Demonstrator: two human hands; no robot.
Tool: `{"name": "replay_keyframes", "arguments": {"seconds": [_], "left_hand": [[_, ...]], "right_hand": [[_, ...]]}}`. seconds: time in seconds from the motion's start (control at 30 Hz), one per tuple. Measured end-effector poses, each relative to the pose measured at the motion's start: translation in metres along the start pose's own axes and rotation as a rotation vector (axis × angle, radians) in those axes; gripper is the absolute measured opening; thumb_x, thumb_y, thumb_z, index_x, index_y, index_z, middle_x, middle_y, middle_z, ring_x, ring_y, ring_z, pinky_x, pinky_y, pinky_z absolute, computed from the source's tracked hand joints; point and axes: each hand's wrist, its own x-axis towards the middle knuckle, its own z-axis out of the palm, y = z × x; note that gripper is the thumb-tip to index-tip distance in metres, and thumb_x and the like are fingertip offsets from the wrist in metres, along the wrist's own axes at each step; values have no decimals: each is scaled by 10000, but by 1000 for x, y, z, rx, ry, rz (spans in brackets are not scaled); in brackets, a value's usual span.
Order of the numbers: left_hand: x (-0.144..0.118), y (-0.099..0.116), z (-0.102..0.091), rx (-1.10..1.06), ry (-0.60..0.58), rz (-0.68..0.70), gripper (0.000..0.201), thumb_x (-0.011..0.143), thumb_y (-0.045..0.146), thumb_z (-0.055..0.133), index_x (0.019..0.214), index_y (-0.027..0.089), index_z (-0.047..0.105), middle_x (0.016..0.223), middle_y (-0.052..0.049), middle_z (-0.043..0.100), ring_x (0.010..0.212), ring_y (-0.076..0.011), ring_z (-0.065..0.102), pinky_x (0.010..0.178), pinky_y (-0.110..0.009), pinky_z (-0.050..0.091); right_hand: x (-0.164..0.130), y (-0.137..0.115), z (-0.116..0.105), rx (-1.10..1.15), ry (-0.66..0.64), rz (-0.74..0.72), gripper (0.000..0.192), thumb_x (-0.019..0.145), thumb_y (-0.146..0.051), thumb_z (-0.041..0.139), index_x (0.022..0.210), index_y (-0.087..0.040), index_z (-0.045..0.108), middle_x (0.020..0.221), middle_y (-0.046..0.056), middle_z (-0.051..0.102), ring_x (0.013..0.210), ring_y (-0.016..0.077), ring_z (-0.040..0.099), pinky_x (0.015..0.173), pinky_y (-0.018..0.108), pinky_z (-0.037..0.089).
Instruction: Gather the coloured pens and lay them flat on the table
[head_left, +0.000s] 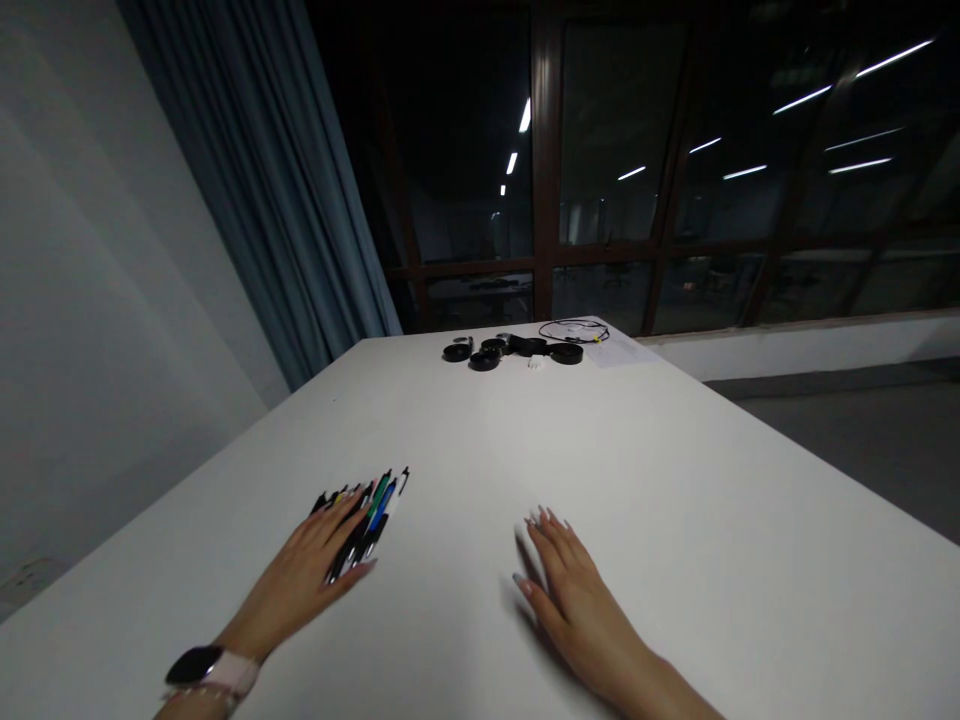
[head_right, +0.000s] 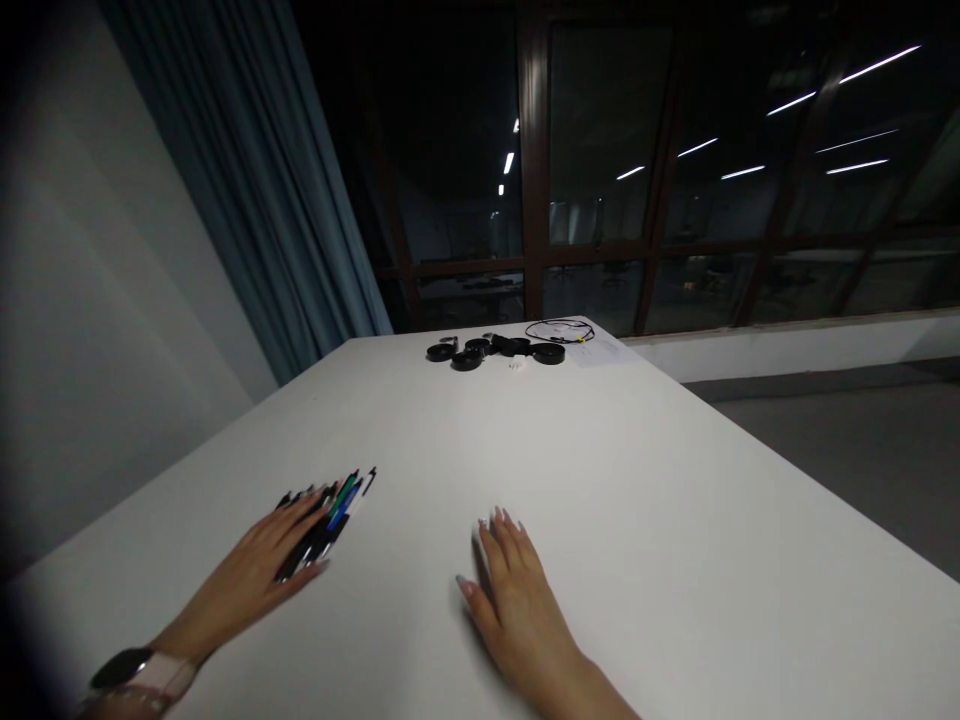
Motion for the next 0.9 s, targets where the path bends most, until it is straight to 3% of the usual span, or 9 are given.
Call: {"name": "replay_keyframes", "arguments": {"seconds": [0.27, 0.5, 0.67, 0.9], "left_hand": [[20, 6, -5, -77, -94, -68, 521, 905, 560, 456, 1321, 267, 570, 1363, -33, 587, 1262, -242, 538, 1094, -444, 401], [28, 16, -6, -96, -140, -102, 585, 895, 564, 473, 1394, 259, 489, 1439, -40, 500, 1296, -246, 500, 1094, -429, 404], [29, 24, -3, -84, -108, -76, 651, 904, 556, 465, 1474, 265, 347, 1513, -48, 376, 1371, -256, 394, 1136, -475, 328], [33, 29, 0, -102, -128, -15, 604, 897, 561, 479, 1427, 274, 436, 1456, -18, 472, 1369, -253, 399, 1120, -462, 363]], "right_hand": [[0, 1, 1, 15, 16, -13, 633, 983, -527, 335, 1487, -143, 350, 1567, 113, 241, 1456, 280, 167, 1185, 504, 200], [-1, 1, 2, 25, 30, -11, 621, 982, -525, 346, 1484, -158, 361, 1569, 101, 248, 1456, 274, 175, 1185, 494, 214], [-1, 3, 4, 24, 38, -15, 619, 981, -519, 359, 1482, -157, 363, 1564, 109, 260, 1453, 280, 187, 1183, 495, 220], [0, 2, 3, 16, 32, -12, 619, 984, -514, 350, 1481, -147, 364, 1566, 111, 255, 1456, 277, 183, 1184, 498, 212]]}}
